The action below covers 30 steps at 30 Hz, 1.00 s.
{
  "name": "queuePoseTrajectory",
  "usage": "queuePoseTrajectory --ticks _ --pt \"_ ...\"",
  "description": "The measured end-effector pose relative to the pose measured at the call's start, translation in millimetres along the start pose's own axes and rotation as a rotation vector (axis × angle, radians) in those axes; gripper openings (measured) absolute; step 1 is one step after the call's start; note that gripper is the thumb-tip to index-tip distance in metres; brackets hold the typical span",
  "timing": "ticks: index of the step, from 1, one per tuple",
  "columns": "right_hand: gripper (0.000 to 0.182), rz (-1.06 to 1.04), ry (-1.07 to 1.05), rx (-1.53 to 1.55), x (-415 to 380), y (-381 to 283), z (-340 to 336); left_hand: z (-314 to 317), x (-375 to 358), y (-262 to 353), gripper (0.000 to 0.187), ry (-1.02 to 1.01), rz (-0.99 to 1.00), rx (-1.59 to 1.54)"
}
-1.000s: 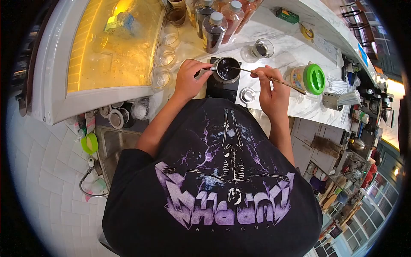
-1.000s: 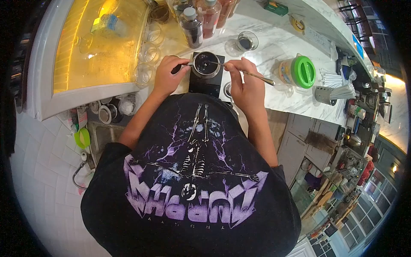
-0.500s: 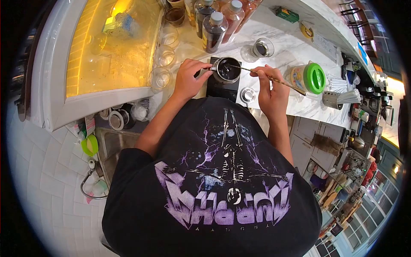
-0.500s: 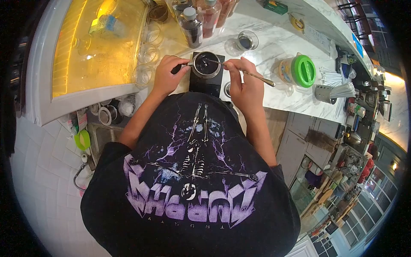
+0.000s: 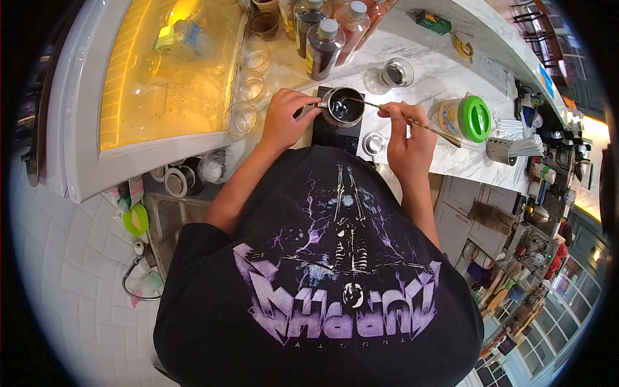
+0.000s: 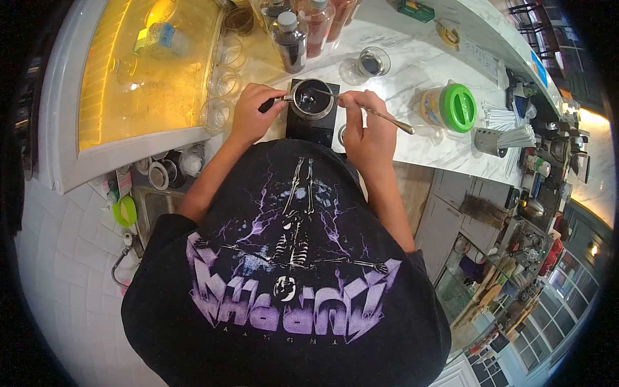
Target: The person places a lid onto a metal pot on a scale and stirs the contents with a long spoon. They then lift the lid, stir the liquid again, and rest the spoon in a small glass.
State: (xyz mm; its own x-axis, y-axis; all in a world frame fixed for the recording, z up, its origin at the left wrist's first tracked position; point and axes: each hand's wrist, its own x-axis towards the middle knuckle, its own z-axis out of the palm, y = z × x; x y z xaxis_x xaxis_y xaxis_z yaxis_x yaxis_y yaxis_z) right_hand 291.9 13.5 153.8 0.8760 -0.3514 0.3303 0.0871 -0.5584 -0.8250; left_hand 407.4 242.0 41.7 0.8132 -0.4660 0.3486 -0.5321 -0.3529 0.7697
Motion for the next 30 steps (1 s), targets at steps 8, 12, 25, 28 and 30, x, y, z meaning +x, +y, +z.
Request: queuePoseTrajectory --ticks 8,12,25,28,30 --pt "0.007 -0.063 -0.025 -0.077 -3.4 4.2 -16.3 -0.4 -0.3 0.6 0.024 -0.006 -0.004 -0.005" --pt "0.008 -0.018 -0.003 -0.019 -2.5 6.6 -3.2 0.7 -0.3 0.9 0.024 -0.004 -0.004 0.015" --pt "0.01 0.005 0.009 0.065 -3.9 9.7 -3.2 2.4 1.3 6.8 0.023 0.026 0.017 0.017" --pt "0.01 0.011 0.042 -0.015 -2.3 9.8 -2.1 0.0 1.9 10.6 0.022 0.038 0.033 0.023" --pt "0.009 0.007 0.049 -0.005 -3.3 5.2 -8.6 -1.4 1.1 9.6 0.022 0.043 0.03 0.025"
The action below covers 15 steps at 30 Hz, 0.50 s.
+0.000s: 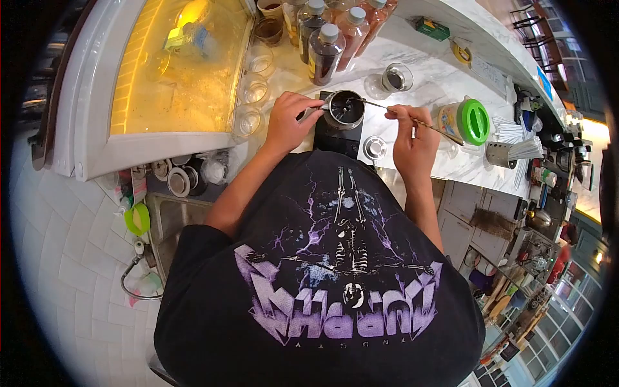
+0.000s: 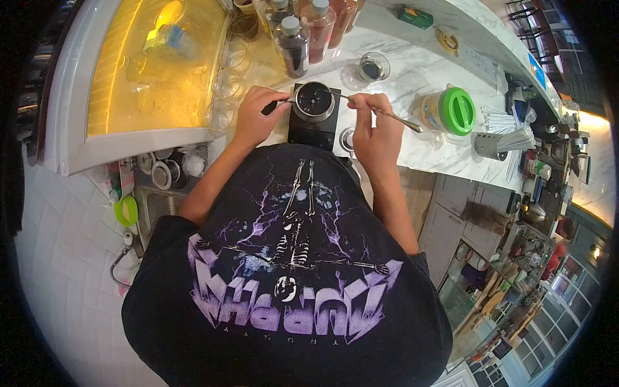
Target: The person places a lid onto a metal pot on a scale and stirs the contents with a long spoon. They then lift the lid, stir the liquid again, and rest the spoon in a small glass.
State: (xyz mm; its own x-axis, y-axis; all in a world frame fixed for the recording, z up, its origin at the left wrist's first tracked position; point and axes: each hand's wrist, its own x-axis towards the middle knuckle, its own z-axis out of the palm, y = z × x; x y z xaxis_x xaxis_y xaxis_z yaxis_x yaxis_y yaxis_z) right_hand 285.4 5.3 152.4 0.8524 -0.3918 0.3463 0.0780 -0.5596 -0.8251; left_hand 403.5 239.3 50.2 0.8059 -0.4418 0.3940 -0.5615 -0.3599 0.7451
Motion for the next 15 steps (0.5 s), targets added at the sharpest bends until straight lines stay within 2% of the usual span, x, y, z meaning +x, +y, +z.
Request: queuePoseTrajectory --ticks 7,9,15 --pt "0.008 -0.015 -0.023 0.044 -10.4 -1.4 0.4 -1.3 -3.9 5.3 0.02 0.004 0.005 0.006" --pt "0.009 -0.102 -0.024 -0.043 -8.8 -4.2 5.4 -0.3 -4.3 7.1 0.019 0.024 0.004 0.004" --pt "0.008 -0.093 -0.014 -0.031 -7.5 -0.2 0.0 -1.3 -3.6 9.0 0.017 0.056 -0.006 0.035"
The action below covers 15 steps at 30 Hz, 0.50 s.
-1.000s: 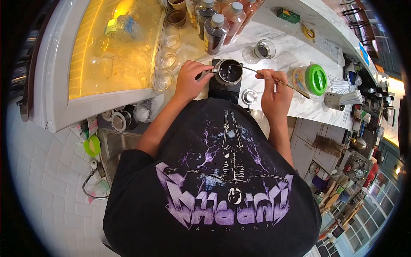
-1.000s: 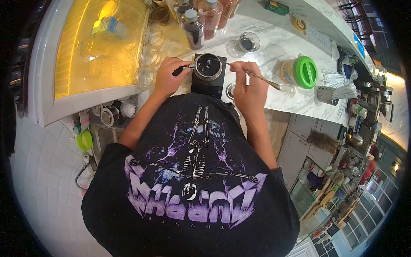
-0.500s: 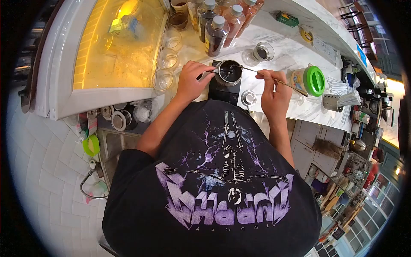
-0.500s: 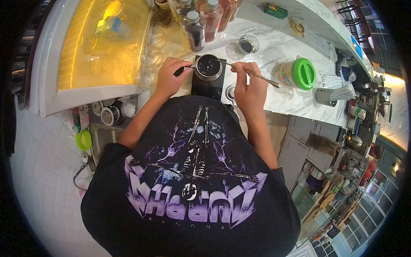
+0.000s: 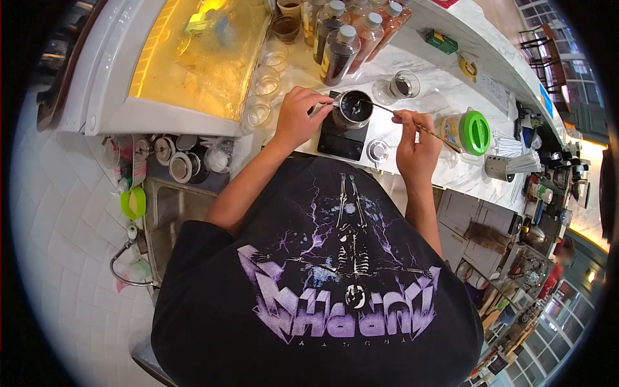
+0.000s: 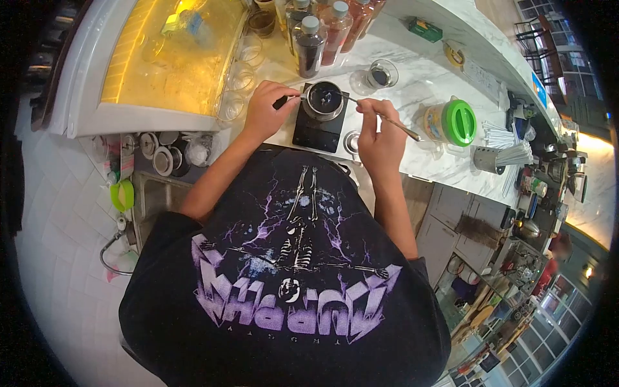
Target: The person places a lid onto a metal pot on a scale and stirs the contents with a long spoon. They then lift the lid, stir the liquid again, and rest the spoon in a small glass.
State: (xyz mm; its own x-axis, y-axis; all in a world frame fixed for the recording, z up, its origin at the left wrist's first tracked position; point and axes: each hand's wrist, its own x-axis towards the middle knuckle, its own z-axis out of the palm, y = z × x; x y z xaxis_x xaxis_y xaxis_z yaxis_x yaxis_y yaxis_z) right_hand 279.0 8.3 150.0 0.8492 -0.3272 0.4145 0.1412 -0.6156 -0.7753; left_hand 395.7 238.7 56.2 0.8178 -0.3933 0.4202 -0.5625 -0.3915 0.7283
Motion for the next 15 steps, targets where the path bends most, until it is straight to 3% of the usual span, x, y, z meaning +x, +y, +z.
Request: queuePoseTrajectory --ticks 15 --pt "0.011 0.05 -0.043 0.017 -3.9 5.2 -6.0 9.1 -5.1 6.1 0.015 0.079 0.004 0.043"
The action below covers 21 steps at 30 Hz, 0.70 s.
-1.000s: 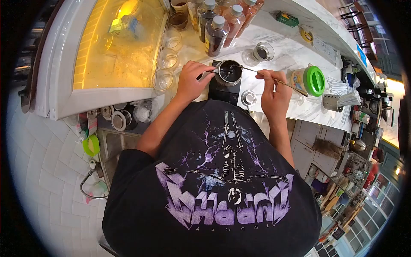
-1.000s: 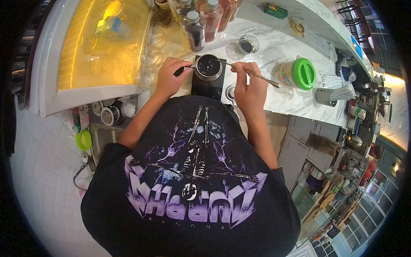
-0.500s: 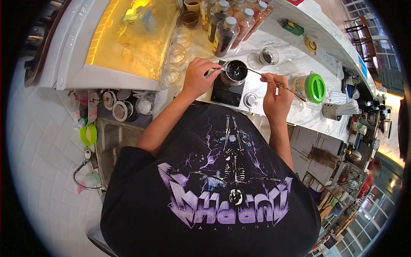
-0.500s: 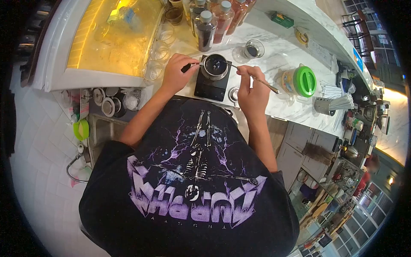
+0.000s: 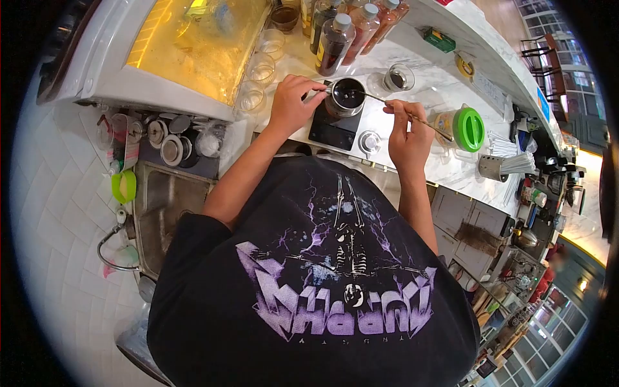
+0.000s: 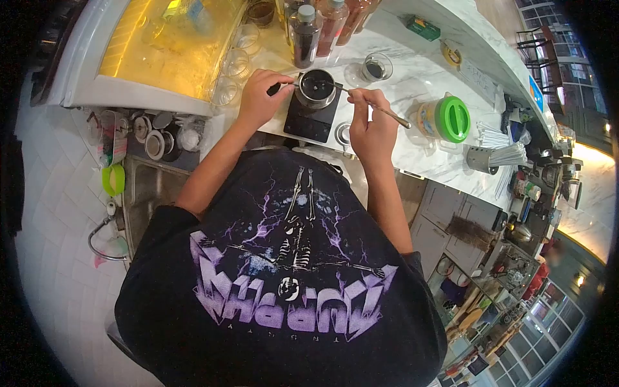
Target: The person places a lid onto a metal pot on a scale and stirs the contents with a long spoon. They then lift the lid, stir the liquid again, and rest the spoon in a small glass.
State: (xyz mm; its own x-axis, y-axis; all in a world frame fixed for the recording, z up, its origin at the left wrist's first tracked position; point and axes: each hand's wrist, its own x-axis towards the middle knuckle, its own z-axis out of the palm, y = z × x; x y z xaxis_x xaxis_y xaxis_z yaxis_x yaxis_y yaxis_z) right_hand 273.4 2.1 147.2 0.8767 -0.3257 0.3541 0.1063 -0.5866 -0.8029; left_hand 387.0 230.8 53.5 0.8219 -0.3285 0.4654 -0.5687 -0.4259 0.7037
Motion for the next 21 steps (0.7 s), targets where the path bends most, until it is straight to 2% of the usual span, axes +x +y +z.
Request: queuePoseTrajectory --ticks 3,5,11,13,17,21 --pt "0.009 -0.008 -0.027 -0.008 -4.2 3.4 -3.6 1.3 -2.7 5.7 0.015 0.005 -0.033 0.019" --pt "0.012 -0.169 -0.078 -0.073 0.5 8.8 0.5 0.5 -2.8 8.7 0.016 -0.011 -0.086 0.031" --pt "0.013 -0.222 -0.073 -0.075 10.3 22.3 -2.2 1.3 -3.2 14.7 0.02 -0.056 -0.169 0.102" --pt "0.013 -0.191 -0.087 -0.078 8.9 19.6 -9.8 3.3 -5.6 17.5 0.02 -0.036 -0.186 0.1" --pt "0.013 -0.292 -0.111 -0.09 12.5 11.5 -7.5 10.3 -7.3 20.7 0.019 0.016 -0.214 0.081" --pt "0.009 -0.172 -0.173 -0.022 19.9 12.9 -7.9 11.7 -9.1 25.9 0.019 0.048 -0.25 0.084"
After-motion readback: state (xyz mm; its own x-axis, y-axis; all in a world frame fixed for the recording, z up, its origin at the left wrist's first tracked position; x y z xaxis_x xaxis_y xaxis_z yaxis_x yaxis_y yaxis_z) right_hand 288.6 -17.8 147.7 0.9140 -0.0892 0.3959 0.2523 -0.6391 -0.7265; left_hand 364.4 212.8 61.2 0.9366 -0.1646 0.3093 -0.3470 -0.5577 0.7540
